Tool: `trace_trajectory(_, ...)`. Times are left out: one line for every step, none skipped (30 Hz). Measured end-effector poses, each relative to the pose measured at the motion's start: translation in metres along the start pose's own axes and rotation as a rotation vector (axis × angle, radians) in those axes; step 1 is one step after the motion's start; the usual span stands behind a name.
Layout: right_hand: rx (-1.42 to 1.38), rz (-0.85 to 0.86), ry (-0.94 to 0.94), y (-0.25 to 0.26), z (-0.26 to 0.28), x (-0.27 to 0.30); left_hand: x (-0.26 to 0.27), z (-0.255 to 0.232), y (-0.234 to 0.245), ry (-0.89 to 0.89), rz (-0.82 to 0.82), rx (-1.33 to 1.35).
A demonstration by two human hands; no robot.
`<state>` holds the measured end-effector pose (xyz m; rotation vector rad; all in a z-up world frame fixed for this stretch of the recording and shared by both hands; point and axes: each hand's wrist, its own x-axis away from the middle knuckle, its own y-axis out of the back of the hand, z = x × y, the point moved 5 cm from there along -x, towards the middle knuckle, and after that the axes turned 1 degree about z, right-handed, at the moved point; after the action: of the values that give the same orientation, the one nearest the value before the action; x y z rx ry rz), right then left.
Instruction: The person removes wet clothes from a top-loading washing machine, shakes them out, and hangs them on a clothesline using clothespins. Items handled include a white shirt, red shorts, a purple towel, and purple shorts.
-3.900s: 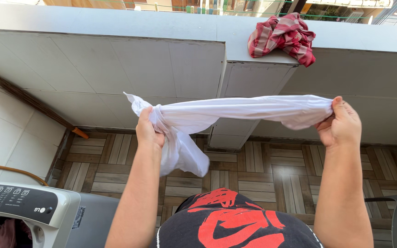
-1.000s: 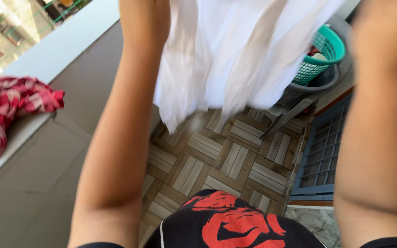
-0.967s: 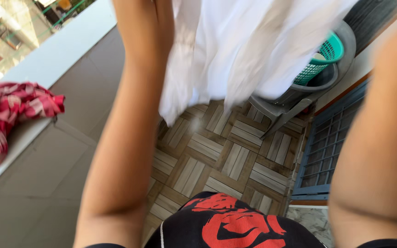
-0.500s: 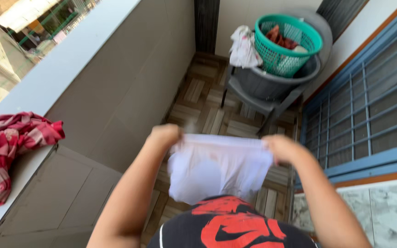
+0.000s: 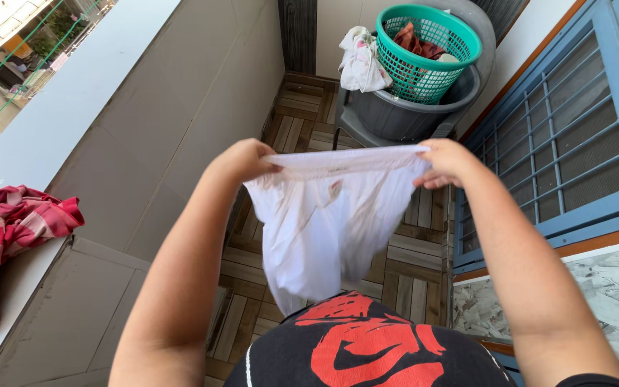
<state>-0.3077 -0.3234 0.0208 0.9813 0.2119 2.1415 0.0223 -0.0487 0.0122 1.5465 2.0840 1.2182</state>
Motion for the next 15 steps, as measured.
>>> trace_trajectory(-0.077, -0.003, -0.014, 0.003, 0.012, 0.005, 0.002, -0.013, 0.013, 0.015, 0.017, -0.039)
trace_trajectory(0.072, -0.073, 0.204, 0.015, 0.040, 0.016, 0.008, -0.031, 0.036, -0.072, -0.058, -0.065)
trace_trajectory(0.220, -0.145, 0.422, 0.021, 0.068, 0.033, 0.017, -0.052, 0.061, -0.160, -0.133, -0.093)
trace_trajectory(0.350, -0.418, 0.429, 0.044, 0.088, 0.055, 0.030, -0.070, 0.091, -0.191, -0.256, -0.098)
trace_trajectory(0.351, -0.511, 0.794, 0.053, 0.122, 0.083, 0.049, -0.085, 0.120, -0.221, -0.396, -0.166)
trace_trajectory(0.394, -0.682, 0.964, 0.073, 0.134, 0.117, 0.077, -0.104, 0.148, -0.395, -0.701, -0.157)
trace_trajectory(0.097, -0.447, 1.272, 0.084, 0.148, 0.142, 0.103, -0.117, 0.165, -0.478, -0.922, -0.124)
trace_trajectory(0.062, -0.523, 1.519, 0.097, 0.147, 0.172, 0.130, -0.121, 0.172, -0.535, -1.096, -0.173)
trace_trajectory(0.025, -0.624, 1.682, 0.104, 0.137, 0.191, 0.157, -0.119, 0.166, -0.597, -1.267, -0.221)
trace_trajectory(0.030, -0.716, 1.687, 0.095, 0.120, 0.189, 0.179, -0.114, 0.148, -0.644, -1.400, -0.245)
trace_trajectory(0.072, -0.796, 1.623, 0.077, 0.107, 0.173, 0.187, -0.108, 0.117, -0.655, -1.457, -0.257)
trace_trajectory(0.148, -0.824, 1.490, 0.052, 0.089, 0.146, 0.181, -0.102, 0.085, -0.636, -1.481, -0.270)
trace_trajectory(0.269, -0.744, 1.248, 0.022, 0.063, 0.113, 0.159, -0.097, 0.048, -0.541, -1.343, -0.303)
trace_trajectory(0.382, -0.631, 0.986, -0.005, 0.025, 0.085, 0.127, -0.090, 0.008, -0.403, -1.079, -0.360)
trace_trajectory(0.474, -0.494, 0.728, -0.035, -0.018, 0.058, 0.096, -0.073, -0.032, -0.257, -0.691, -0.431)
